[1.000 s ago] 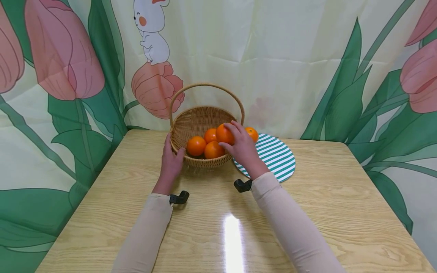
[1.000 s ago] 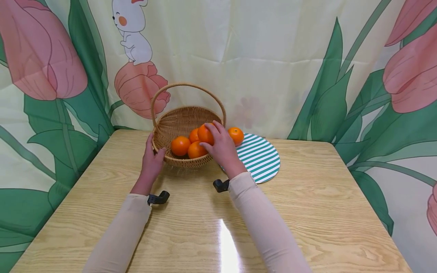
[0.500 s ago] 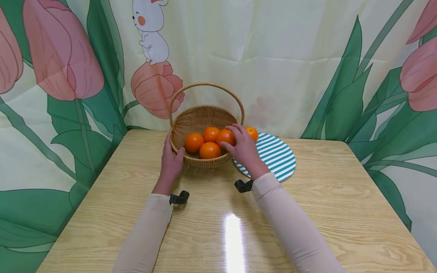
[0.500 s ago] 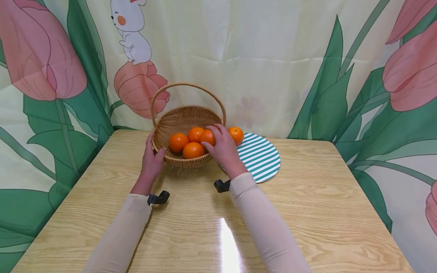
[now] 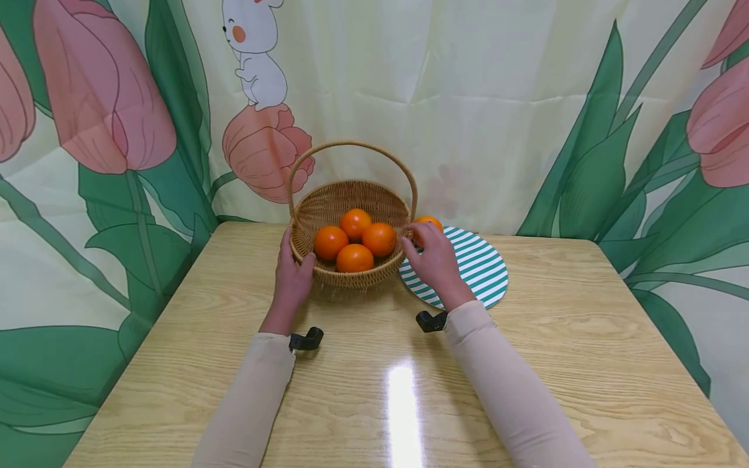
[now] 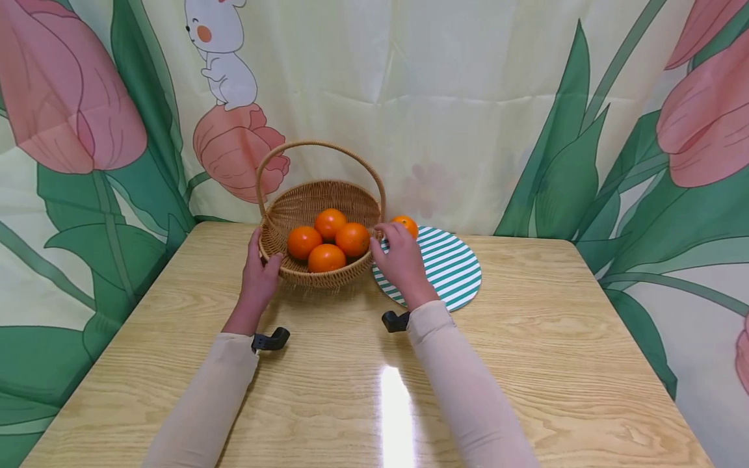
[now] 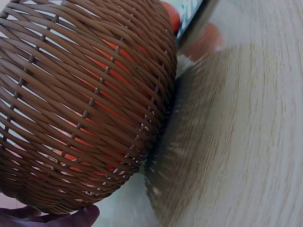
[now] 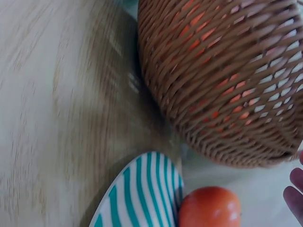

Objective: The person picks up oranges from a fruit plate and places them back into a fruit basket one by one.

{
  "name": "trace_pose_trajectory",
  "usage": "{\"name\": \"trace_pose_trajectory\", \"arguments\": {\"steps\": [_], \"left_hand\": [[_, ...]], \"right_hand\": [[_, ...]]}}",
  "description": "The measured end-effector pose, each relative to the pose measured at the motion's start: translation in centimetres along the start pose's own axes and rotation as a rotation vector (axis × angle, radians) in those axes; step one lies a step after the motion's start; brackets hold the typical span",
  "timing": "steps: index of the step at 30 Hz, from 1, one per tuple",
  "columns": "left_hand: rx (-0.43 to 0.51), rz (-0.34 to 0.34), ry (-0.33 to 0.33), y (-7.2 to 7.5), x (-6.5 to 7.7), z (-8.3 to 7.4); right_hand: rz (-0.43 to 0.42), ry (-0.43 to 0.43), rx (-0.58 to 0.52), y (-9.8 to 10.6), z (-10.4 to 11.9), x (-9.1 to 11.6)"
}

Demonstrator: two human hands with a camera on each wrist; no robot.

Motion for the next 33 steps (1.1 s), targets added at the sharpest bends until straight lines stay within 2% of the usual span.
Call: {"name": "trace_pose_trajectory", "arguments": {"steps": [13,18,27,33], "left_hand": [[0.028,-0.022,-0.025,0.3,-0.4,0.0],[0.041,-0.025,-0.040,0.3,-0.4,-0.3],[0.019,-0.015,-0.017,0.1,-0.3,-0.1],[0.024,0.002,-0.013,-0.1,0.0,0.2]], "right_hand": [[-0.022,-0.061,0.035,-0.4,-2.5,-1.1],[0.033,-0.136,0.055,-0.6,-3.9,-1.9],[0.158,-0.259,0.077,-1.6,-6.4,-3.3],[0.260,-0.330,0.084,-2.8,-8.4,-3.3]]}}
Point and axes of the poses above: each hand's wrist, its own x-axis away from the middle knuckle, its own y-axis out of the back of the hand, z = x × y, the point moved 6 cm from there along -x, towards the middle knuckle, and after that the axes turned 4 degrees about -y, right-handed, at the moved point
